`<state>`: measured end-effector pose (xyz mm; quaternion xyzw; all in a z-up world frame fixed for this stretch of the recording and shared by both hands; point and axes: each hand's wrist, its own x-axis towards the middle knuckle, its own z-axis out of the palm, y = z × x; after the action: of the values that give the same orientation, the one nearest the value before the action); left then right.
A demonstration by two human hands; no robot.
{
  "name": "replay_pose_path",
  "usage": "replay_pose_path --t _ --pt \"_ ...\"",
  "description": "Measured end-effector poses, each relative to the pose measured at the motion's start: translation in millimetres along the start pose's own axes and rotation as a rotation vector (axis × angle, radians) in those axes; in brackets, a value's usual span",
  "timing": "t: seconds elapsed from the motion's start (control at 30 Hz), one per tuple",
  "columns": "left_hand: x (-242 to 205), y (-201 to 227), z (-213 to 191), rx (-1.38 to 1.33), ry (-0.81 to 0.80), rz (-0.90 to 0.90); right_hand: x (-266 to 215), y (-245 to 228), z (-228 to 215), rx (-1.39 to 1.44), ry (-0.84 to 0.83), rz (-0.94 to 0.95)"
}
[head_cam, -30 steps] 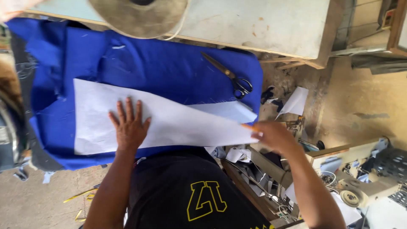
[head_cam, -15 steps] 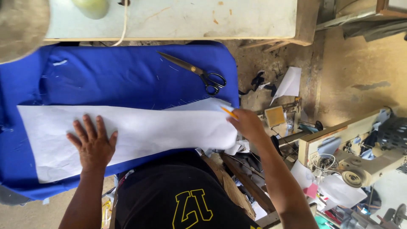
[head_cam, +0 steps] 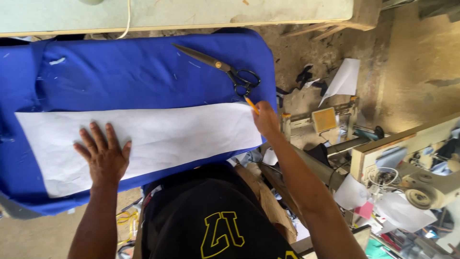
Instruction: The person places a white paper pattern on a blue fabric piece and uses a pencil to trace the outline. They then use an iron to press the fabric and pattern, followed by cutting the fabric with scissors along the traced lines.
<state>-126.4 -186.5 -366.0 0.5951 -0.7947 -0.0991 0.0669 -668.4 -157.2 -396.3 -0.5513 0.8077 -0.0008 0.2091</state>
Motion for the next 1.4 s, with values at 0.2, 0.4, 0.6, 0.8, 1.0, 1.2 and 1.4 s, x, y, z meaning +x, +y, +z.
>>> replay_pose_path --t 0.2,0.4,0.6,0.8,1.0,1.2,1.4 --pt "0 3 1 -0.006 -0.075 -0.077 -8 -2 -14 0.076 0.002 0.157" --pt "4 4 5 -0.052 -0.167 -0.148 -44 -28 -30 0.148 0.337 0.171" --pt "3 -4 10 -0.055 -0.057 -0.092 -112 -160 21 0.250 0.089 -0.254" --pt "-2 -2 10 -0.131 -0.033 -0.047 -157 -253 16 0.094 -0.324 -0.356" --pt "2 -4 1 -0.180 -0.094 -0.105 -158 -252 24 0.048 -0.301 -0.291" --pt "6 35 15 -0.166 0.039 0.253 -165 -263 24 0.044 -0.343 -0.162" --pt "17 50 40 -0.114 -0.017 0.382 -144 -240 48 0.210 -0.375 -0.088"
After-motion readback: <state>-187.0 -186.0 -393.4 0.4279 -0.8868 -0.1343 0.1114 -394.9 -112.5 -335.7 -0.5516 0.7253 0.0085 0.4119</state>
